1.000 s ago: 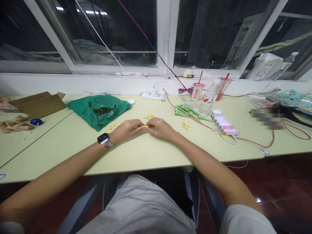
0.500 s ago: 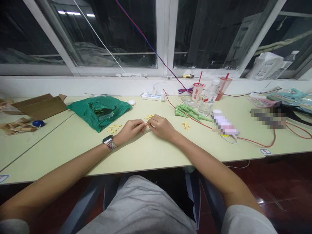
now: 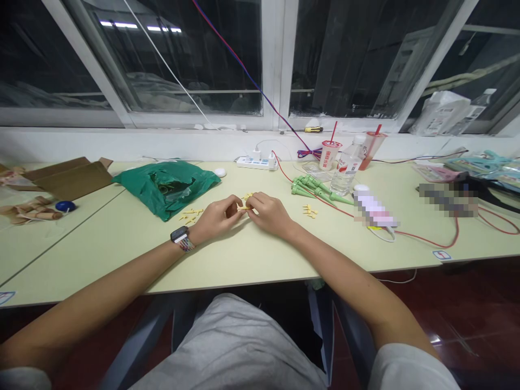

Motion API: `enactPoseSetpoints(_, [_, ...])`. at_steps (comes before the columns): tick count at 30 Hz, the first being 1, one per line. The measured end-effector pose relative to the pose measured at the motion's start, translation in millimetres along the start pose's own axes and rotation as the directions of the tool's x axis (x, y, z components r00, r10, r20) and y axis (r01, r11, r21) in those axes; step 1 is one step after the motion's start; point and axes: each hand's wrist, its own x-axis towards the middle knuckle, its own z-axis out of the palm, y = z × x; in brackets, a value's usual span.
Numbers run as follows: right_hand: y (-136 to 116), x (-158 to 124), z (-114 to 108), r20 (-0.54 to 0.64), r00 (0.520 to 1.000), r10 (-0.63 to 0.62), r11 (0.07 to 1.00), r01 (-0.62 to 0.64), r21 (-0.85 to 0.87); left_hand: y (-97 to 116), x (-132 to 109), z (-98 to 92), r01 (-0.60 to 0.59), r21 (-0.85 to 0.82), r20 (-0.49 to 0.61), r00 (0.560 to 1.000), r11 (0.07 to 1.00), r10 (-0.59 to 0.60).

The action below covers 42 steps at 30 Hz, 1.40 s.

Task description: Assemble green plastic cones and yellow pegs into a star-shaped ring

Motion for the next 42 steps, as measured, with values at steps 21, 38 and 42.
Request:
enactPoseSetpoints(21, [0.4,-1.0,0.1,0.046,0.998,0.04,0.999,-0.041,0.02,-3.1,0.7,-3.7,-0.023,0.099,0.045,0.999,0.995,0.018])
enactPoseSetpoints(38, [2.7,-2.8,0.6,0.066,0.996,0.059,0.998,-0.06,0.009,-5.8,-0.4,-3.5,-0.092,0.099,0.024,0.996,0.991,0.09])
enactPoseSetpoints(42, [2.1,-2.1,-0.4,0.07,0.997,0.045,0.999,-0.046,0.011,-3.2,1.3,-5.8,-0.118,0.118,0.041,0.993,0.986,0.114])
